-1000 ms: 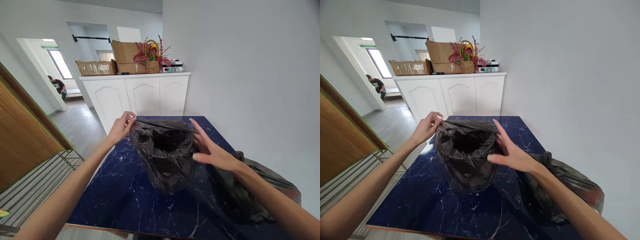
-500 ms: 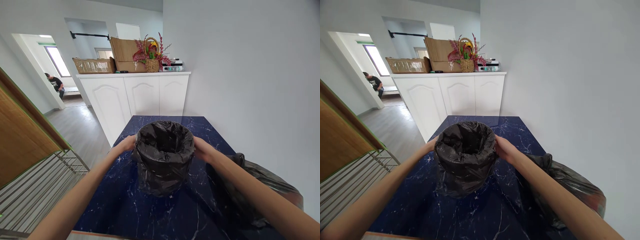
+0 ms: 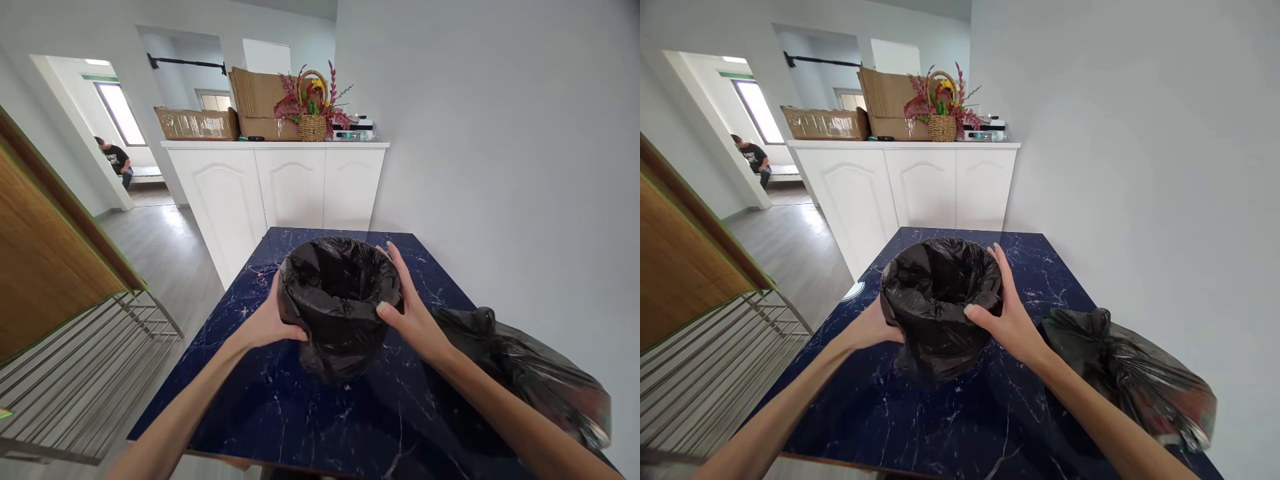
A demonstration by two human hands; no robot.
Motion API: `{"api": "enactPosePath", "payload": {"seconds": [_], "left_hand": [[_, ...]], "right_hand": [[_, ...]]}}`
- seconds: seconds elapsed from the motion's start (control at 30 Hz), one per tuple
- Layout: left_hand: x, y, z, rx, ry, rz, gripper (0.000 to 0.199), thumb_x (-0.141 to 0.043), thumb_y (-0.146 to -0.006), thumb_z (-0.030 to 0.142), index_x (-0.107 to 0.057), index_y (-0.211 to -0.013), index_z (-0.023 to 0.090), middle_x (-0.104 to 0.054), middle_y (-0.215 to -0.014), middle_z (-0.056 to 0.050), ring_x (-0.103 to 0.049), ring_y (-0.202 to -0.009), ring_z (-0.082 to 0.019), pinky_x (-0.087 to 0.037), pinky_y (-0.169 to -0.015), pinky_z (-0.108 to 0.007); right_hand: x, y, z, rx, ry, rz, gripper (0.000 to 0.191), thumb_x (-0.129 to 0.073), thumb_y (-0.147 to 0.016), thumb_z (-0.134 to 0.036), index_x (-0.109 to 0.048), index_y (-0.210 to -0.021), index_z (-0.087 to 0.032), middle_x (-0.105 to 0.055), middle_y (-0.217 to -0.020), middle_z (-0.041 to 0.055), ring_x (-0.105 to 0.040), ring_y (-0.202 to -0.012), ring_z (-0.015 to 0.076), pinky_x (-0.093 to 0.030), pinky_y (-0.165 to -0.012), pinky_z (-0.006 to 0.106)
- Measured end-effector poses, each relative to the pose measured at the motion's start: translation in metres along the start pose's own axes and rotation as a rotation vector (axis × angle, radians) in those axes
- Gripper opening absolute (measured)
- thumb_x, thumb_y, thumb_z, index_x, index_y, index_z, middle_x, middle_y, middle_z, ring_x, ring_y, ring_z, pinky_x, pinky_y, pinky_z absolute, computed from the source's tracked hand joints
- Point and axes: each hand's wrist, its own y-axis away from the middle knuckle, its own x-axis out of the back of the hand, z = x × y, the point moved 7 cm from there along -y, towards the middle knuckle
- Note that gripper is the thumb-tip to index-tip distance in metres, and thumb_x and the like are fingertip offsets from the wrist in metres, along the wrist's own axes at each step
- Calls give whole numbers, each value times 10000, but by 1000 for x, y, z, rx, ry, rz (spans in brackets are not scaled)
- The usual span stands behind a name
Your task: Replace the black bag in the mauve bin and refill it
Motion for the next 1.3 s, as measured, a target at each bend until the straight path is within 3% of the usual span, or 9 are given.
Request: {"api": "enactPosePath", "payload": {"seconds": [0.23, 0.4, 0.5, 0.6, 0.67, 0.83, 1.0, 1.2, 1.3], "left_hand": [[-24, 7, -50, 114, -121, -112, 1479, -984, -664, 602, -41, -1763, 304, -310, -1777, -211, -372, -1593, -502, -412, -1275, -635], [0, 33, -73, 133, -254, -193, 1520, -998, -620, 624, -60, -1770, 296, -199, -1822, -177, -220, -1661, -479, -254, -1357, -622], [28, 58, -92, 229, -300, -128, 1302, -938, -716, 636, -200, -1750, 345, -277, -1811, -103, -295, -1655, -403, -292, -1357, -573], [56, 79, -104, 274, -355, 59, 804, -733, -918, 666, -483, -1622, 369, -519, -1691, -46, -507, -1551, -338, -452, -1281, -512], [66, 89, -108, 279, -401, 179, 642, -627, -980, 679, -594, -1521, 334, -617, -1605, -51, -574, -1497, -334, -490, -1248, -519], [58, 105, -114, 243, -462, 274, 529, -596, -1002, 642, -661, -1397, 296, -695, -1504, -72, -634, -1432, -337, -512, -1223, -545], [50, 112, -113, 138, -581, 266, 405, -585, -1038, 556, -666, -1355, 317, -710, -1474, -59, -685, -1367, -300, -585, -1151, -491], [49, 115, -116, 108, -637, 244, 346, -565, -1070, 487, -635, -1374, 336, -685, -1502, -46, -669, -1388, -277, -579, -1164, -479], [47, 116, -115, 97, -652, 234, 321, -566, -1075, 466, -637, -1360, 336, -678, -1508, -43, -655, -1404, -270, -570, -1178, -479]], "right_hand": [[-27, 18, 55, -181, -65, -162, 1482, -877, -738, -770, 162, -1733, -414, -315, -1775, 150, -405, -1592, 427, -469, -1231, 628], [-3, 34, 53, -198, 94, -238, 1441, -909, -769, -682, 130, -1737, -438, -151, -1836, 114, -272, -1653, 425, -389, -1272, 673], [33, 33, 19, -80, 115, -152, 1146, -822, -919, -593, -33, -1743, -482, -150, -1843, 33, -230, -1678, 352, -338, -1324, 610], [63, 26, -24, 99, 172, -9, 558, -633, -1073, -523, -480, -1605, -453, -418, -1741, 3, -437, -1592, 306, -391, -1317, 553], [67, 20, -47, 184, 315, 26, 381, -593, -1097, -495, -630, -1471, -426, -547, -1642, 1, -539, -1513, 296, -465, -1274, 540], [46, 0, -78, 345, 588, -143, 280, -564, -1116, -431, -718, -1344, -385, -742, -1407, -7, -629, -1420, 270, -556, -1178, 477], [18, -49, -82, 211, 607, -577, 358, -618, -1064, -513, -748, -1358, -355, -771, -1370, 3, -762, -1188, 246, -644, -917, 346], [-47, -96, -56, 92, 738, -1029, 581, -910, -749, -303, -806, -1321, -326, -823, -1255, 40, -806, -1056, 309, -619, -736, 332], [-84, -99, -37, 61, 726, -1105, 399, -944, -639, -203, -877, -1023, -287, -852, -990, 16, -806, -863, 272, -608, -680, 333]]}}
